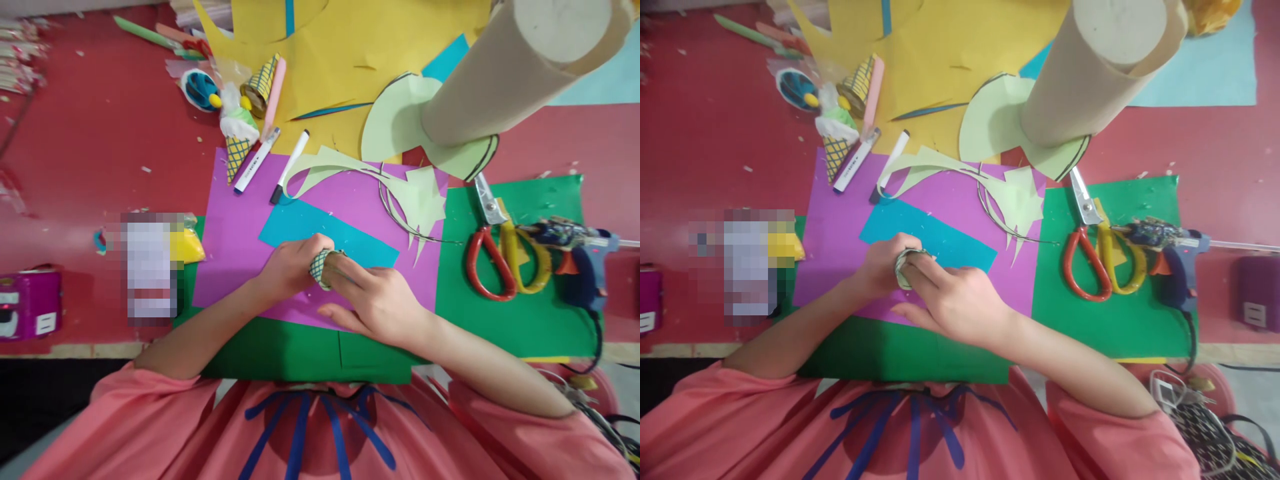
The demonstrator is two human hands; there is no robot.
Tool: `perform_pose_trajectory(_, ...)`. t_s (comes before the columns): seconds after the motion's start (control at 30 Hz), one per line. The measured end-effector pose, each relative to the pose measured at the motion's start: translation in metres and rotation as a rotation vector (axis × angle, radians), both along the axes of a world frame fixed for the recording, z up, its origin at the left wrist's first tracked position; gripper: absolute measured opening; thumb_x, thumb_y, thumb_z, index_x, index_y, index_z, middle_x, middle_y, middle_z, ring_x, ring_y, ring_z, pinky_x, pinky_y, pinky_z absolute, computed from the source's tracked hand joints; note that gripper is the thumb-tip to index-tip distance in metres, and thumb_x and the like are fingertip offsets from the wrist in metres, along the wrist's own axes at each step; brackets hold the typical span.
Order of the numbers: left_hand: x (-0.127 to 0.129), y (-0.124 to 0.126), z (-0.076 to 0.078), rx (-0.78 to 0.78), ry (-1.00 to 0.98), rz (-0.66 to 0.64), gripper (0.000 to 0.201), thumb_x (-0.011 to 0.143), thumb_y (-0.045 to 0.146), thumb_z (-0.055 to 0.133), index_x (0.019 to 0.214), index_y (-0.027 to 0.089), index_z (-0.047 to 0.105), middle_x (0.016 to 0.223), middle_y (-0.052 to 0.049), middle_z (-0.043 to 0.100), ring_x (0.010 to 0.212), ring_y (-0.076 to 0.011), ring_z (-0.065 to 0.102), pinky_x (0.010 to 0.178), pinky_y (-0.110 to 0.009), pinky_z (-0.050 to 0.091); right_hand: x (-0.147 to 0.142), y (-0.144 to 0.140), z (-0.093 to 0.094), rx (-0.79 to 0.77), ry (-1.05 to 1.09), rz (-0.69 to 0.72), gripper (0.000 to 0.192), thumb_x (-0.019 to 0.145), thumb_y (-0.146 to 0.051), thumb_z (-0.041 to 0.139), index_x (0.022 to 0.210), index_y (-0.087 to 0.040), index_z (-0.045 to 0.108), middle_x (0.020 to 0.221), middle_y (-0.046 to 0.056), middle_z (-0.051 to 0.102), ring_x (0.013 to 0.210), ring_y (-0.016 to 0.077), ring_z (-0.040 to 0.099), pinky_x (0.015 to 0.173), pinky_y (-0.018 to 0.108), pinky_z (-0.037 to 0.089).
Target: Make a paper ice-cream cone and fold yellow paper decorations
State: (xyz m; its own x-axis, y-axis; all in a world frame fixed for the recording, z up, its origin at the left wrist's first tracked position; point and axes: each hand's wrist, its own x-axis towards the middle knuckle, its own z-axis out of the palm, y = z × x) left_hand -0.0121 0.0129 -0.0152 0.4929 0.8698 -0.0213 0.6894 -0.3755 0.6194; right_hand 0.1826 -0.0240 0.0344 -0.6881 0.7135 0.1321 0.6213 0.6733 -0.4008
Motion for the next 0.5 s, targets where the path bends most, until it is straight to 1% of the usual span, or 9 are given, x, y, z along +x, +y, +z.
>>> perform_pose_trajectory(0.07,-0.002,0.000,0.001,0.048,-0.030,0.036,0.017,0.084,0.035,0.063,0.091,0.021,0.057,0.069,0.002,0.065,0.058,-0.0139,0.059,0.051,-0.025,0.032,0.000,0.000,-0.001,-0.002,-0.006,-0.004,0.067,0.102,-0.050,0.014,0.132,-0.010,0.059,0.133,0.014,0.063,0.073,0.0138,0.070,0.055,0.027,0.048)
perform_pose_trajectory(0.1,-0.003,0.000,0.001,0.058,-0.040,0.033,0.017,0.084,0.035,0.062,0.093,0.022,0.057,0.070,0.002,0.066,0.059,-0.0144,0.060,0.051,-0.025,0.033,0.000,0.000,-0.001,-0.014,-0.020,-0.004,0.068,0.102,-0.051,0.013,0.132,-0.010,0.058,0.134,0.014,0.062,0.072,0.0139,0.070,0.054,0.028,0.048)
perform_pose_trajectory(0.17,-0.004,-0.001,0.001,0.051,-0.043,-0.017,0.014,0.085,0.033,0.060,0.093,0.022,0.057,0.071,0.002,0.066,0.061,-0.0149,0.062,0.053,-0.024,0.036,-0.002,0.000,-0.001,-0.050,-0.049,-0.004,0.068,0.102,-0.052,0.014,0.131,-0.010,0.059,0.134,0.015,0.063,0.067,0.0139,0.069,0.051,0.029,0.048)
perform_pose_trajectory(0.27,-0.003,-0.002,0.000,0.055,-0.058,-0.092,0.011,0.086,0.029,0.057,0.095,0.022,0.058,0.073,0.001,0.067,0.066,-0.0154,0.065,0.056,-0.023,0.040,-0.006,0.001,-0.003,-0.080,-0.059,-0.008,0.067,0.100,-0.056,0.019,0.118,-0.011,0.066,0.125,0.015,0.066,0.068,0.0152,0.068,0.052,0.029,0.050)
perform_pose_trajectory(0.37,0.000,-0.003,0.002,0.071,-0.073,-0.062,0.014,0.085,0.026,0.055,0.098,0.022,0.056,0.076,0.001,0.068,0.069,-0.0156,0.066,0.057,-0.023,0.042,-0.009,0.004,-0.007,-0.061,-0.066,-0.010,0.068,0.098,-0.060,0.023,0.107,-0.011,0.068,0.117,0.017,0.067,0.076,0.0191,0.070,0.056,0.030,0.053)
perform_pose_trajectory(0.43,0.000,-0.003,0.004,0.031,-0.054,-0.015,0.017,0.084,0.026,0.056,0.100,0.024,0.054,0.078,0.002,0.069,0.071,-0.0154,0.066,0.057,-0.023,0.042,-0.009,0.008,-0.005,-0.057,-0.028,0.009,0.066,0.098,-0.058,0.024,0.110,-0.009,0.067,0.118,0.019,0.066,0.085,0.0217,0.070,0.060,0.031,0.057)
perform_pose_trajectory(0.5,-0.001,-0.001,0.005,-0.032,-0.050,0.035,0.022,0.080,0.029,0.060,0.101,0.026,0.053,0.083,0.004,0.069,0.073,-0.0153,0.066,0.057,-0.022,0.042,-0.003,0.011,0.001,-0.085,0.075,0.028,0.057,0.100,-0.052,0.030,0.119,-0.009,0.063,0.123,0.019,0.064,0.097,0.0226,0.070,0.071,0.032,0.059)
